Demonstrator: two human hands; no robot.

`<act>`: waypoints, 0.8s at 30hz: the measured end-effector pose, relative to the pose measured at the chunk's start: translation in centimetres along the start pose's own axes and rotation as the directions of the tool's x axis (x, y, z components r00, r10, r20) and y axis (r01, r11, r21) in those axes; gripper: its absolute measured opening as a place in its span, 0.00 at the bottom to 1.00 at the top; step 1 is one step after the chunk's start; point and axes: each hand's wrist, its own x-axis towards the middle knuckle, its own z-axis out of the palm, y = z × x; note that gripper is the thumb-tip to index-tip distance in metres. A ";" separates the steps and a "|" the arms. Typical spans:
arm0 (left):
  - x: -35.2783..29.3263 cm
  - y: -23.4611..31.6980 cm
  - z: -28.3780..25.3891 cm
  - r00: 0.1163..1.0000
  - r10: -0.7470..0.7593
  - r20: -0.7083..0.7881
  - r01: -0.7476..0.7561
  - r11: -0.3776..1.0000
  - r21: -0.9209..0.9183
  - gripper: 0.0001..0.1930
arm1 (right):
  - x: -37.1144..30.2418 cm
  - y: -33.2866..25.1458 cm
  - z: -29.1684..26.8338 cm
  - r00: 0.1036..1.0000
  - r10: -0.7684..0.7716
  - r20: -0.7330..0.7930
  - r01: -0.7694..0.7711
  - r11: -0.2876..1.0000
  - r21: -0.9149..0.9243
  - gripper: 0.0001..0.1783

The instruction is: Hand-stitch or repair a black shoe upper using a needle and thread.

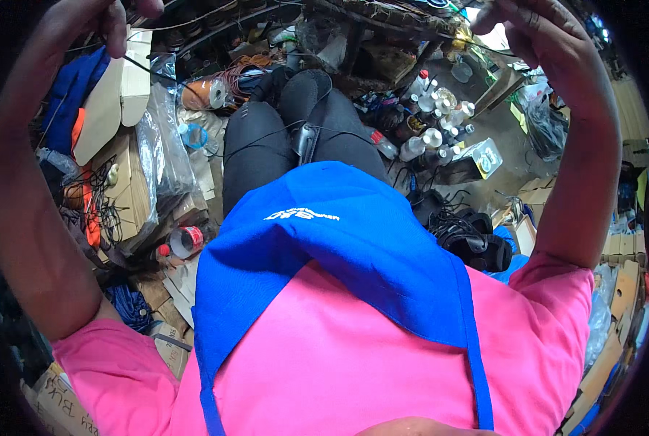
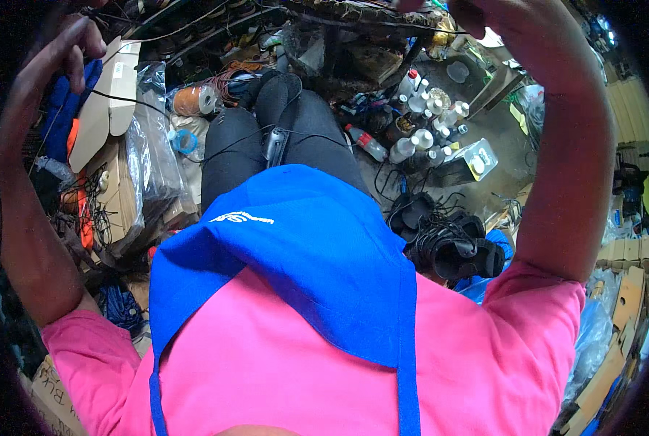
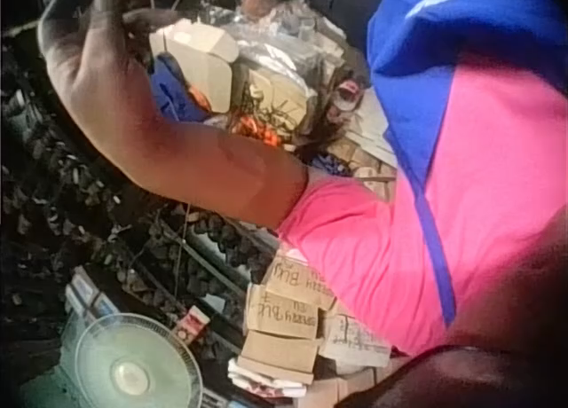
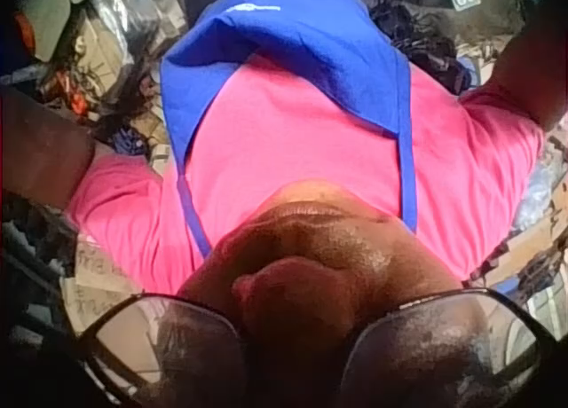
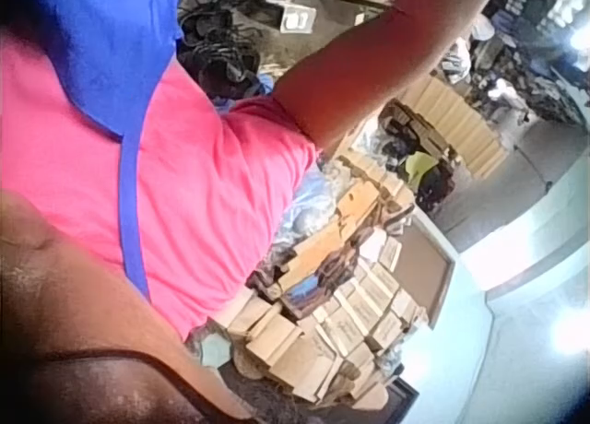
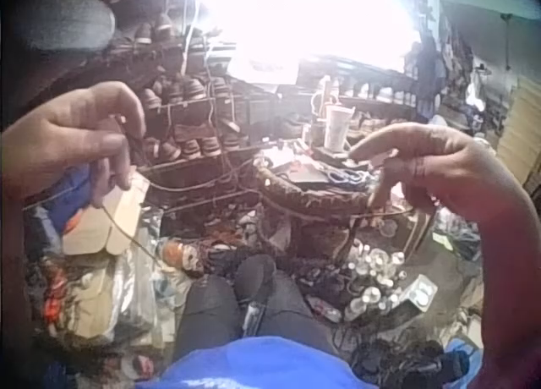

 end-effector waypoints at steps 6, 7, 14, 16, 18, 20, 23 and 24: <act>-2.8 -0.9 3.9 0.990 -0.122 0.074 0.138 0.948 -0.285 0.12 | -1.3 7.2 3.3 0.992 0.118 -0.035 -0.120 0.990 -0.078 0.17; -3.9 -2.0 4.5 0.979 -0.178 0.100 0.200 0.929 -0.311 0.11 | -1.8 8.5 3.8 0.985 0.171 0.008 -0.171 0.985 -0.033 0.16; -10.3 -11.1 8.0 0.771 -0.607 0.194 0.622 0.783 -0.020 0.06 | -5.0 18.5 7.4 0.756 0.613 0.230 -0.615 0.785 -0.072 0.12; -10.8 -12.7 7.8 0.846 -0.527 0.086 0.495 0.834 0.243 0.07 | -4.1 18.1 7.9 0.796 0.576 0.185 -0.579 0.814 -0.041 0.12; -9.7 -9.7 9.2 0.893 -0.421 -0.161 0.407 0.601 0.688 0.11 | -2.7 17.8 7.6 0.887 0.444 0.128 -0.440 0.896 -0.060 0.12; -8.4 -7.8 11.0 0.922 -0.311 -0.229 0.368 0.529 0.764 0.13 | 0.1 13.6 7.8 0.968 0.229 0.107 -0.218 0.970 -0.107 0.13; -5.6 -5.9 13.8 0.989 -0.012 -0.147 0.107 0.746 0.658 0.14 | 2.7 9.6 7.2 0.991 -0.083 0.108 0.078 0.996 0.050 0.14; -4.9 -5.9 15.7 0.998 -0.039 -0.051 0.059 0.860 0.506 0.13 | 3.3 7.7 6.9 0.991 -0.082 0.110 0.069 0.990 0.123 0.15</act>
